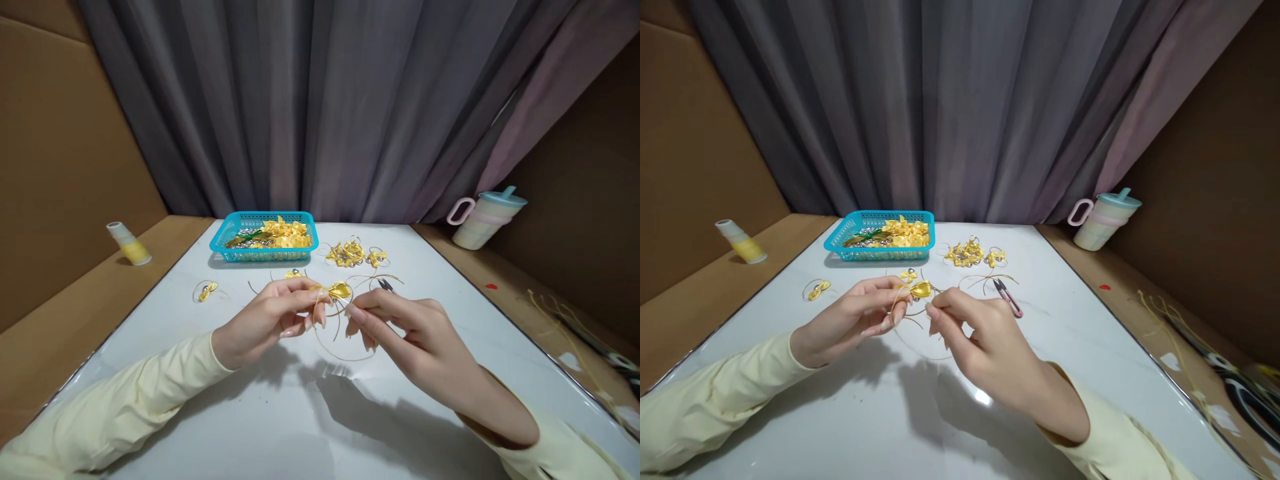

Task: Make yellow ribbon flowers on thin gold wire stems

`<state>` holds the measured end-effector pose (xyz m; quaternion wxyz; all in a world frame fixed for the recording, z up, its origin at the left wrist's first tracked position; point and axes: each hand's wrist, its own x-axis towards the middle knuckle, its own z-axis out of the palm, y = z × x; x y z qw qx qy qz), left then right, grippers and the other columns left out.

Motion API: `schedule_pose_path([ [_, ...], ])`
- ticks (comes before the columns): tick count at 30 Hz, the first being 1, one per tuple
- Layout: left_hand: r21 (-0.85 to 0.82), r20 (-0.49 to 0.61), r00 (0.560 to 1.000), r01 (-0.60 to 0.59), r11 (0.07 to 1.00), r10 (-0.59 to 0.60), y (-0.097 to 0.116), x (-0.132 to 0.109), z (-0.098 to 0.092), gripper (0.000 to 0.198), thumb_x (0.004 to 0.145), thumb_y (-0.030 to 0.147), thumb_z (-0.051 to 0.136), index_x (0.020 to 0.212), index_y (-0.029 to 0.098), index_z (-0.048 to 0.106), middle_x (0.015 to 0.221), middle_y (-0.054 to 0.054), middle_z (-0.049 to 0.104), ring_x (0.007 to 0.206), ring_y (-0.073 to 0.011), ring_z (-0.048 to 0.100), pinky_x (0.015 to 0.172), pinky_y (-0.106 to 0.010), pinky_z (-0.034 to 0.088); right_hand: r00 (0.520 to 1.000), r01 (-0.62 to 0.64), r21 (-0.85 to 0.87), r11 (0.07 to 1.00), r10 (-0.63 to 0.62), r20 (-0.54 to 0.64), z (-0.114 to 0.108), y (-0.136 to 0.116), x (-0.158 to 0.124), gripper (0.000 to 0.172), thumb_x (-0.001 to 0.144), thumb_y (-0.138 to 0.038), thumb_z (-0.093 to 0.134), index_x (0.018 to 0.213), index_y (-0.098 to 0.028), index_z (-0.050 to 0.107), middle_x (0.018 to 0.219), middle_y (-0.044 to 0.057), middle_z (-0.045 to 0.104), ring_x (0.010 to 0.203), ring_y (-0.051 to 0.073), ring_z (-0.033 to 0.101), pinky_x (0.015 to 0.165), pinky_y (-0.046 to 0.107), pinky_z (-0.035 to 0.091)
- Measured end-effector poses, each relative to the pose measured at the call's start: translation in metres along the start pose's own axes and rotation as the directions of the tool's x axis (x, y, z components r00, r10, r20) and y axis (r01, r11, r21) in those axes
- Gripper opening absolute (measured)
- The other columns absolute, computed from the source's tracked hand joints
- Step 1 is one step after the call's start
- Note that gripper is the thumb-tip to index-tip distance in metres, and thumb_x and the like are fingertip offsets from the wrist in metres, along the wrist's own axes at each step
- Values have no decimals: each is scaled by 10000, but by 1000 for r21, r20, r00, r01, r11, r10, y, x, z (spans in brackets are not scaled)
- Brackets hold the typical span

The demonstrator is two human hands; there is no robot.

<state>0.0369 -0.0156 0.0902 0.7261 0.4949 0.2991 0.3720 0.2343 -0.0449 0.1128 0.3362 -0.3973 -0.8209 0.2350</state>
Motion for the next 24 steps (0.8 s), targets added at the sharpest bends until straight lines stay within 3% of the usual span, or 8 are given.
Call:
schedule_pose_path([
  [8, -12, 11, 1000, -2, 1000, 2, 0, -1, 0, 159, 837, 257, 584, 747, 126, 580, 608, 17, 536, 448, -33, 344, 409, -171, 201, 1000, -13, -12, 1000, 13, 8, -1, 2, 0, 228, 929, -239, 446, 786, -156, 603, 588, -8, 627, 492, 85, 557, 479, 201, 357],
  [24, -93, 38, 999, 42, 995, -39, 0, -1, -1, 167, 835, 235, 585, 709, 133, 542, 600, 19, 542, 451, -30, 350, 415, -177, 191, 1000, 22, 125, 992, -22, -4, 1, 3, 2, 231, 931, -235, 445, 793, -146, 609, 608, -3, 600, 502, 76, 530, 471, 190, 376],
])
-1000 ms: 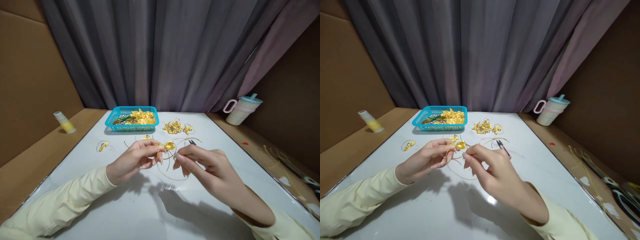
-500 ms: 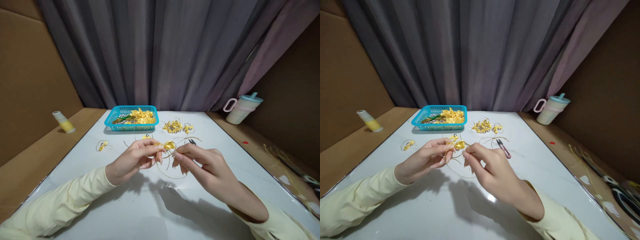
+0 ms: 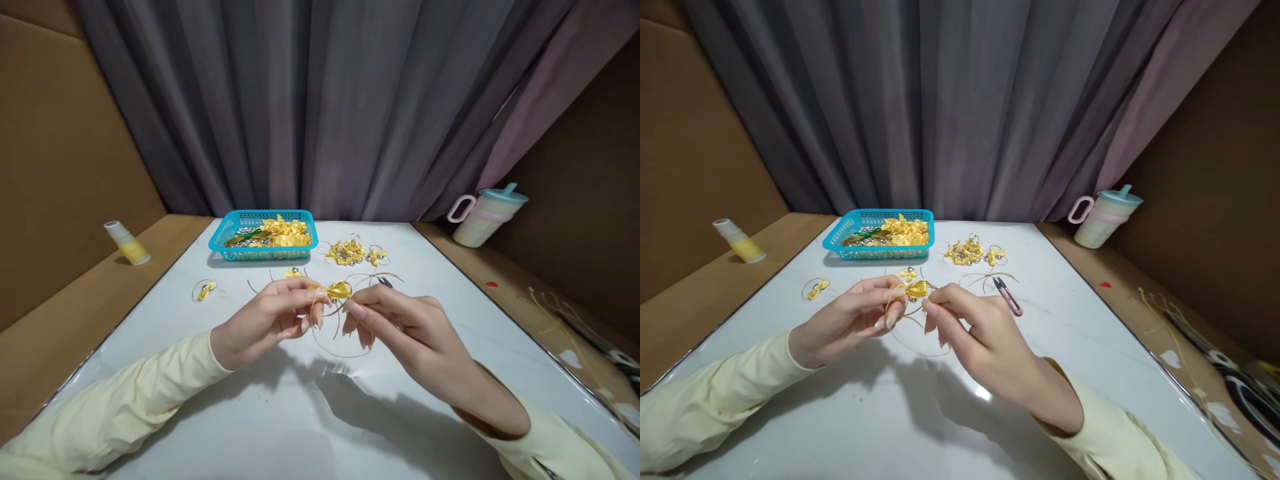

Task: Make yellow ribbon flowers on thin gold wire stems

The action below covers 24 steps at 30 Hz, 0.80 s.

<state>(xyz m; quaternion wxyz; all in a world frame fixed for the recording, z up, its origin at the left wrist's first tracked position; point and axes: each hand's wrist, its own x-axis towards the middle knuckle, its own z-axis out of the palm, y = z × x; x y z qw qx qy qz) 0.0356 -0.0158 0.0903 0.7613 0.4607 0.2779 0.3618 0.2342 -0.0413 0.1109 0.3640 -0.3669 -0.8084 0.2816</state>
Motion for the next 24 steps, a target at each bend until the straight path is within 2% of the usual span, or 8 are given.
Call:
schedule_pose_path([
  [8, -35, -28, 999, 46, 998, -47, 1, 0, 0, 175, 815, 250, 614, 699, 144, 539, 583, 24, 524, 491, -41, 362, 439, -157, 230, 999, -46, 82, 996, 45, 13, 0, -2, -1, 227, 926, -246, 450, 781, -145, 592, 654, 16, 641, 509, 82, 546, 491, 192, 413],
  [19, -23, -23, 999, 42, 999, -42, 2, 0, 1, 183, 819, 253, 613, 698, 129, 550, 603, 14, 551, 494, -38, 379, 467, -164, 249, 996, -93, 103, 990, 90, 27, 0, -3, -1, 234, 922, -263, 461, 778, -139, 598, 666, 19, 651, 498, 78, 544, 490, 191, 410],
  [24, 12, -2, 1000, -3, 1000, 3, 1, 1, 0, 167, 822, 246, 603, 711, 131, 557, 606, 11, 558, 469, -43, 368, 421, -182, 194, 994, -103, 124, 987, 100, 34, -1, -3, 0, 233, 917, -268, 464, 778, -136, 597, 663, 23, 650, 490, 82, 539, 478, 197, 410],
])
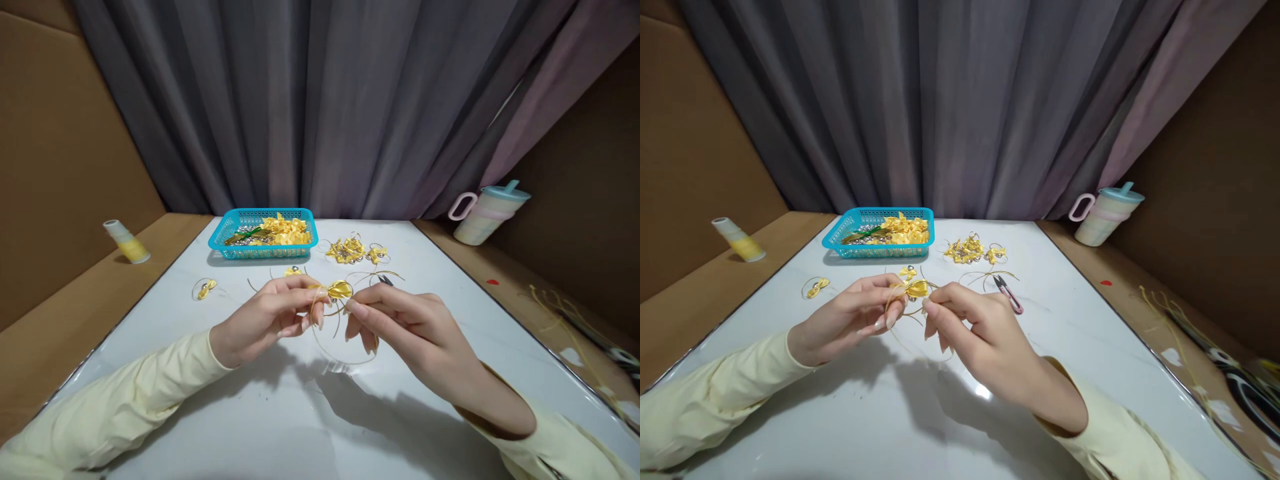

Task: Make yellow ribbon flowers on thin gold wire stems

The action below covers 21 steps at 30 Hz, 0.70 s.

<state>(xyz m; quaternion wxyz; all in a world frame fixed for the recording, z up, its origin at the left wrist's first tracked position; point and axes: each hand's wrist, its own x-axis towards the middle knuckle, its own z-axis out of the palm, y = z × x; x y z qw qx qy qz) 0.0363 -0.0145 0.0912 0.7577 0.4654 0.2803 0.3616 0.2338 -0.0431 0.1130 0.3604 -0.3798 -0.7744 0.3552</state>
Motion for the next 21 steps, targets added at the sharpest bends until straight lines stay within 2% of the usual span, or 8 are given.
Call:
schedule_pose_path([
  [7, -17, 4, 1000, -17, 1000, 17, -1, 2, 0, 156, 807, 248, 621, 730, 129, 555, 606, 8, 568, 458, -41, 372, 403, -177, 195, 1000, 10, 41, 999, -10, 3, 2, 1, 2, 219, 920, -260, 462, 791, -138, 590, 676, 25, 646, 501, 81, 537, 482, 196, 417],
  [14, -39, 30, 999, 14, 999, -13, -1, -1, -2, 146, 801, 242, 617, 721, 130, 569, 557, 13, 542, 460, -43, 373, 399, -159, 209, 997, 72, 76, 995, -75, 36, -1, 6, 4, 192, 922, -221, 464, 812, -134, 596, 696, 22, 638, 531, 81, 546, 515, 205, 433],
  [21, -61, 12, 997, 72, 996, -71, 0, -2, -2, 170, 783, 265, 644, 703, 131, 576, 507, 31, 505, 491, -45, 378, 445, -131, 285, 996, 50, 190, 980, -62, 56, 0, 12, 5, 161, 917, -211, 478, 825, -133, 584, 712, 26, 640, 545, 83, 547, 528, 213, 448],
])
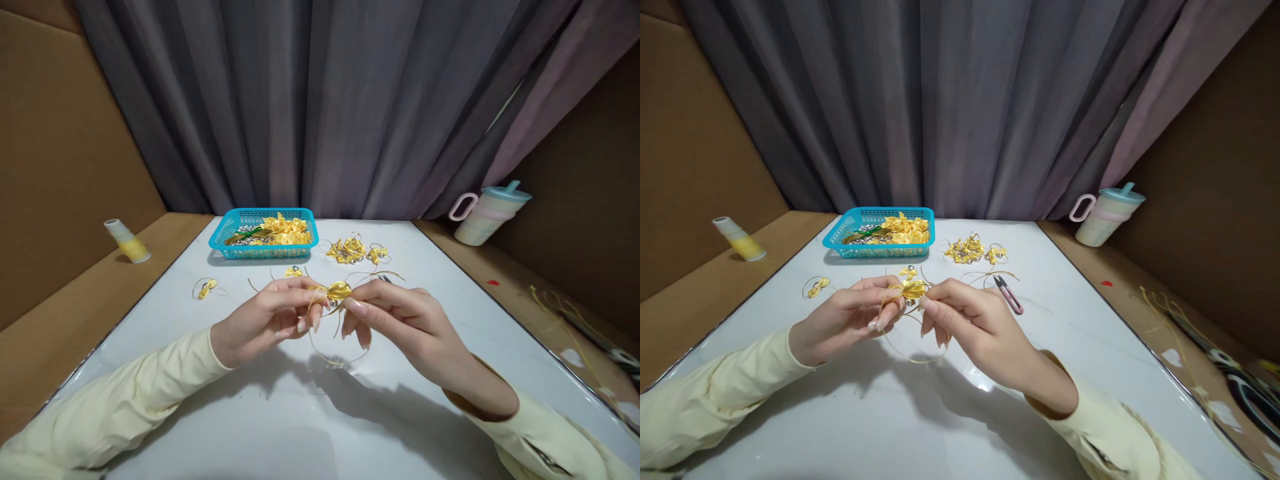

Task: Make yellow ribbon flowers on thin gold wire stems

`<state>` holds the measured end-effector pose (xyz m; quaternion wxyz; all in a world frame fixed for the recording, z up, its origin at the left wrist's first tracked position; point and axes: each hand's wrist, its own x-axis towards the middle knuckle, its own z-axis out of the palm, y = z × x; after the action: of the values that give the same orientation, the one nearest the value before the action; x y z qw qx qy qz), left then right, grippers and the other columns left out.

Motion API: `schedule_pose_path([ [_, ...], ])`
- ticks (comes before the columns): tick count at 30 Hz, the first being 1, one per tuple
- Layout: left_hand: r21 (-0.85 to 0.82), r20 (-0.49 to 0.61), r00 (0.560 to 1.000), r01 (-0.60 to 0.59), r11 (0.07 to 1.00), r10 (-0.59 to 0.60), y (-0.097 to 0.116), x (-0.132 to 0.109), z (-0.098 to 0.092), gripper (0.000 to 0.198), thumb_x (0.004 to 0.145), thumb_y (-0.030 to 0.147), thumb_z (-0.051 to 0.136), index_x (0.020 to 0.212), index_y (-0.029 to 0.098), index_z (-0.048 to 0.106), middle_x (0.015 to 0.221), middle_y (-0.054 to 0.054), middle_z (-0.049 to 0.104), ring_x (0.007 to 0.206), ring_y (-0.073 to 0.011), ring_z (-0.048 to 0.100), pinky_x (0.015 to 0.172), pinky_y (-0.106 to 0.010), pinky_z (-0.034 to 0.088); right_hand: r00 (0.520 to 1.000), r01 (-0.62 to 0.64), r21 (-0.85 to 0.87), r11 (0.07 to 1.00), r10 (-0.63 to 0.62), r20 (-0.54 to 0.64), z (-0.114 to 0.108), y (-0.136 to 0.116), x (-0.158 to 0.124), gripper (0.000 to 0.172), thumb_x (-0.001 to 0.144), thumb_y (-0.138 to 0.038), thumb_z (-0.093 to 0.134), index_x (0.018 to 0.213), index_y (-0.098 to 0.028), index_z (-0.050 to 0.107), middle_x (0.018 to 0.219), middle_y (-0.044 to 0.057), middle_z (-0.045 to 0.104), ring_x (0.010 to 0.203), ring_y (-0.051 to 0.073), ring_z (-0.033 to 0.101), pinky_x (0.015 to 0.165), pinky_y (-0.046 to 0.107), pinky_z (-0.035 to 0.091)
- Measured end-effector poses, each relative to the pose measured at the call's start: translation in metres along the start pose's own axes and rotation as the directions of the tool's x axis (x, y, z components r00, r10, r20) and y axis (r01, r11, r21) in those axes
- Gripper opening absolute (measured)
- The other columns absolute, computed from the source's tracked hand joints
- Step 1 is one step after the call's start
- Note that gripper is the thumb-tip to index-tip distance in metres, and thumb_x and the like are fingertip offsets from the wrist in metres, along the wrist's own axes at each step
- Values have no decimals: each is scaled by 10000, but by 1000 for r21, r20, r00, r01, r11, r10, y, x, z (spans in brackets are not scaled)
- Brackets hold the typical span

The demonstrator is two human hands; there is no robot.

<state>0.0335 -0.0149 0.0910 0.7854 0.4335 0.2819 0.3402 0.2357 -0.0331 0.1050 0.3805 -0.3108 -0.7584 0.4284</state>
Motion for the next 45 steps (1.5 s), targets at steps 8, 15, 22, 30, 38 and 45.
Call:
schedule_pose_path([
  [8, -41, 9, 1000, -14, 999, 14, -1, -1, -1, 142, 796, 249, 634, 721, 142, 578, 499, 37, 504, 466, -41, 368, 435, -129, 286, 1000, -1, 25, 1000, 1, -3, 0, 0, 2, 151, 915, -209, 482, 823, -140, 580, 716, 28, 646, 548, 82, 550, 525, 212, 450],
  [15, -92, 27, 1000, -1, 996, 4, -3, 0, -2, 127, 796, 231, 628, 724, 147, 566, 497, 44, 505, 431, -30, 352, 439, -128, 295, 1000, 23, 55, 998, -23, 7, 1, 2, 2, 152, 917, -211, 480, 828, -142, 582, 705, 27, 642, 552, 87, 552, 538, 223, 464],
  [22, -126, 33, 999, 7, 992, -2, -1, -1, 0, 128, 786, 215, 630, 706, 139, 565, 479, 38, 496, 422, -33, 359, 441, -128, 304, 999, 35, 58, 998, -36, 8, 0, 3, 1, 142, 915, -216, 488, 842, -143, 586, 709, 30, 646, 563, 92, 557, 544, 233, 461],
  [30, -98, 23, 1000, 18, 995, -15, 0, 0, 0, 135, 785, 216, 629, 690, 142, 570, 477, 37, 489, 446, -43, 358, 448, -136, 298, 998, 56, 29, 998, -56, 7, -1, 5, 2, 140, 917, -217, 487, 849, -143, 584, 702, 28, 642, 556, 92, 556, 539, 232, 456],
  [38, -34, 21, 1000, 21, 999, -20, 1, -2, 1, 148, 789, 244, 631, 690, 142, 588, 457, 41, 468, 465, -49, 346, 466, -137, 305, 1000, 14, 41, 999, -15, 15, -2, 3, 2, 147, 914, -222, 491, 839, -143, 590, 693, 21, 631, 550, 85, 545, 537, 222, 451],
  [45, -44, 42, 999, -7, 999, 9, 0, -1, 1, 148, 796, 244, 630, 698, 144, 582, 480, 37, 501, 444, -44, 340, 464, -148, 301, 1000, -19, 216, 976, 17, 12, 7, 8, 2, 160, 923, -253, 478, 837, -144, 555, 690, 25, 620, 534, 81, 522, 511, 223, 428],
])
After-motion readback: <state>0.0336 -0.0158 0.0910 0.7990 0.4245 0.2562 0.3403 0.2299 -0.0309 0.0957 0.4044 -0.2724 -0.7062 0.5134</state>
